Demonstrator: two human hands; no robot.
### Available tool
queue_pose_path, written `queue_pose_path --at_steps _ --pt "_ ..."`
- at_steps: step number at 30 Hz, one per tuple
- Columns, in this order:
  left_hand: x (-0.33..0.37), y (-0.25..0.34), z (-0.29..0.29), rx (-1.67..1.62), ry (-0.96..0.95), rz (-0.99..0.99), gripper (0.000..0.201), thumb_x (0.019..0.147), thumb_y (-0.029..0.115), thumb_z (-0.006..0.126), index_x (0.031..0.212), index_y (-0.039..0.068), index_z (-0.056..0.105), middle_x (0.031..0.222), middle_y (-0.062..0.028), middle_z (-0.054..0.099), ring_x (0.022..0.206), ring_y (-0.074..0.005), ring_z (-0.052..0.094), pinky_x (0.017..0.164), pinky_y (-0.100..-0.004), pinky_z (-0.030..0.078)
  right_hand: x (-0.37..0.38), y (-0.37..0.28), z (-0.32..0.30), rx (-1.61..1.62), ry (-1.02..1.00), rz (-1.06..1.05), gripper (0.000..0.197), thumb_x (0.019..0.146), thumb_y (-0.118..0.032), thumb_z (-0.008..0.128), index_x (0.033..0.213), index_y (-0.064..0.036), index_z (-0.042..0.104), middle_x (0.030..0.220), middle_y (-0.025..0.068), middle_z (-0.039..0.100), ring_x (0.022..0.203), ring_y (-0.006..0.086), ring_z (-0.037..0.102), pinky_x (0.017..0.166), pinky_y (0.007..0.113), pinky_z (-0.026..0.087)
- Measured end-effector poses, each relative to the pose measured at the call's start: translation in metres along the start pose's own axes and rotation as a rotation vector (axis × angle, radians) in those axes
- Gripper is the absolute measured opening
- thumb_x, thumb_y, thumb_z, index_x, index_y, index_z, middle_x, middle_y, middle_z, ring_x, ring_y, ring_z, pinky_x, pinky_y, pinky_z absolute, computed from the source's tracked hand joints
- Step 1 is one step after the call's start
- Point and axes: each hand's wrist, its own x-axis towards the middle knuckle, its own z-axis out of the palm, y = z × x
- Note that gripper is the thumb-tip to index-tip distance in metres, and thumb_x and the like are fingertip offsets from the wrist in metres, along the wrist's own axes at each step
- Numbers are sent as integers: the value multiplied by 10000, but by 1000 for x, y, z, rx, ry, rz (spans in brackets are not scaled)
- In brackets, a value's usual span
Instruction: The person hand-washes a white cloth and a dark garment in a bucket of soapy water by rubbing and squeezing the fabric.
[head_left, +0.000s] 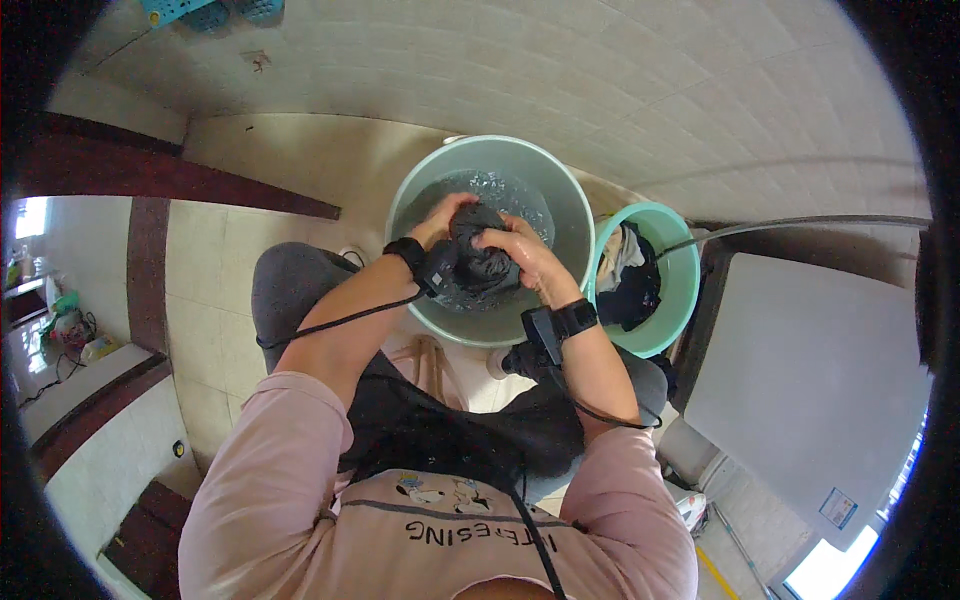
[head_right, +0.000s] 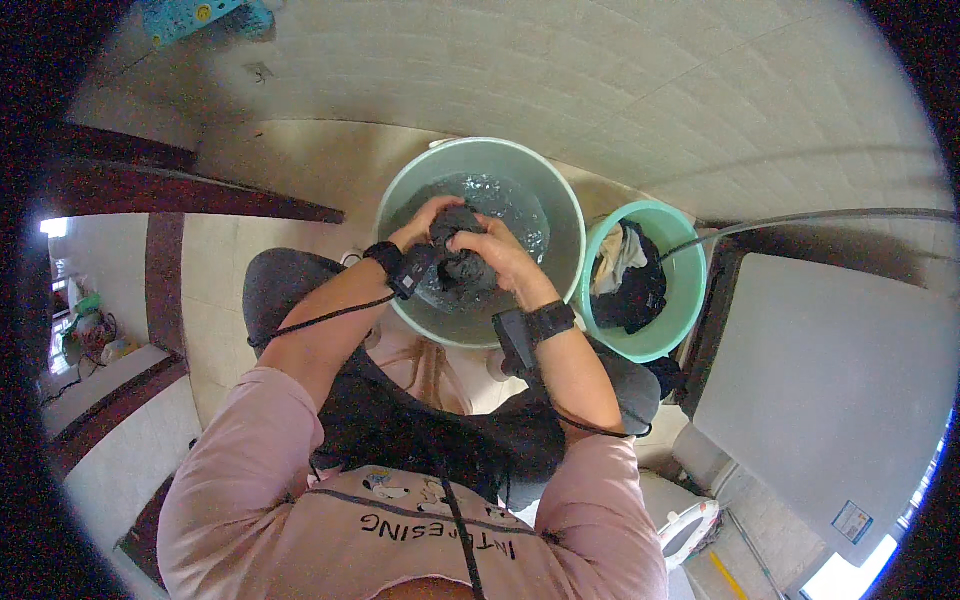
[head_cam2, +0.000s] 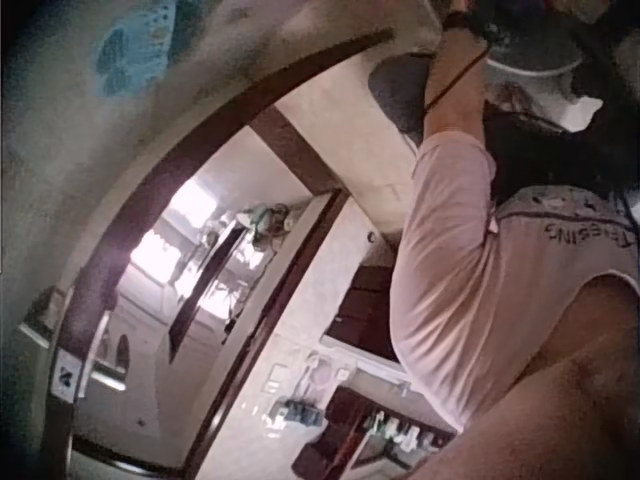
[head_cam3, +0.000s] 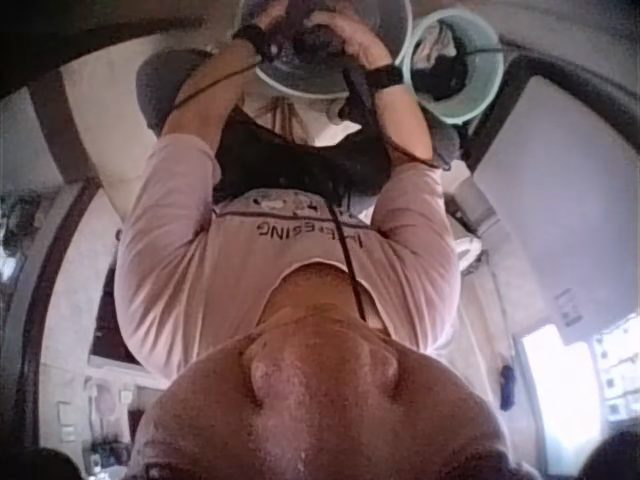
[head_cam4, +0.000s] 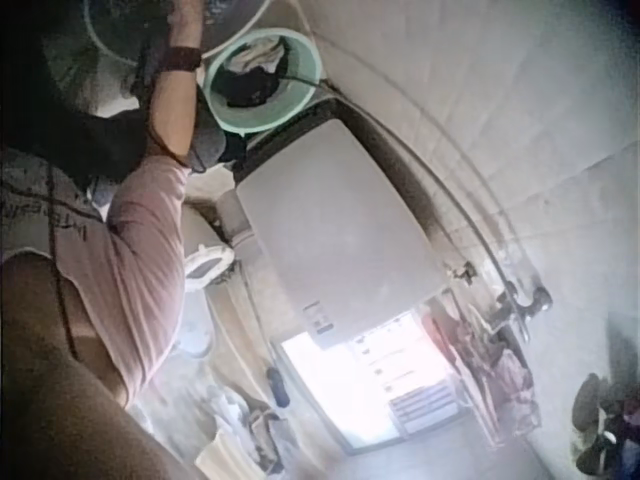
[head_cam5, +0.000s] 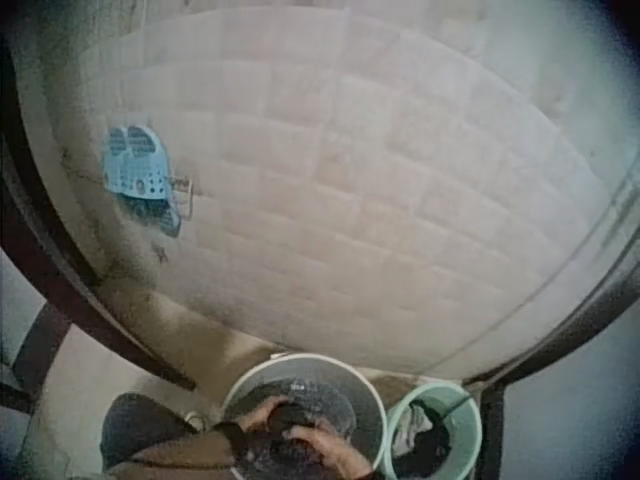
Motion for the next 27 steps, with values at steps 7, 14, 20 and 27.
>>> queue_pose_path --at_steps 7,14,20,27 --pt "-40 -7 67 -82 228 78 467 821 381 488 1033 -35 505 964 -151 554 915 -230 524 748 -378 424 16 9 -2 -32 433 -226 480 663 -285 703 995 33 567 922 131 601 830 210 571 720 312 448" --pt "-59 -21 79 482 472 74 497 822 387 411 1042 -52 487 1011 -218 536 948 -295 519 696 -432 423 56 53 -53 -653 710 -40 604 626 -404 645 1029 37 555 970 234 579 936 320 560 809 350 420" --pt "-50 -6 50 339 476 87 516 811 359 435 1245 105 319 1177 -147 363 1102 -313 371 769 -494 398 73 101 -83 -405 865 -153 859 597 -522 686 1118 89 379 1075 246 505 1009 346 499 858 352 388" --pt "-19 -18 18 421 619 209 456 811 317 432 1243 187 366 1063 -149 494 948 -284 491 655 -392 447 78 141 -69 -974 218 -160 732 582 -241 721 1166 2 355 1022 235 537 955 353 524 832 356 409"
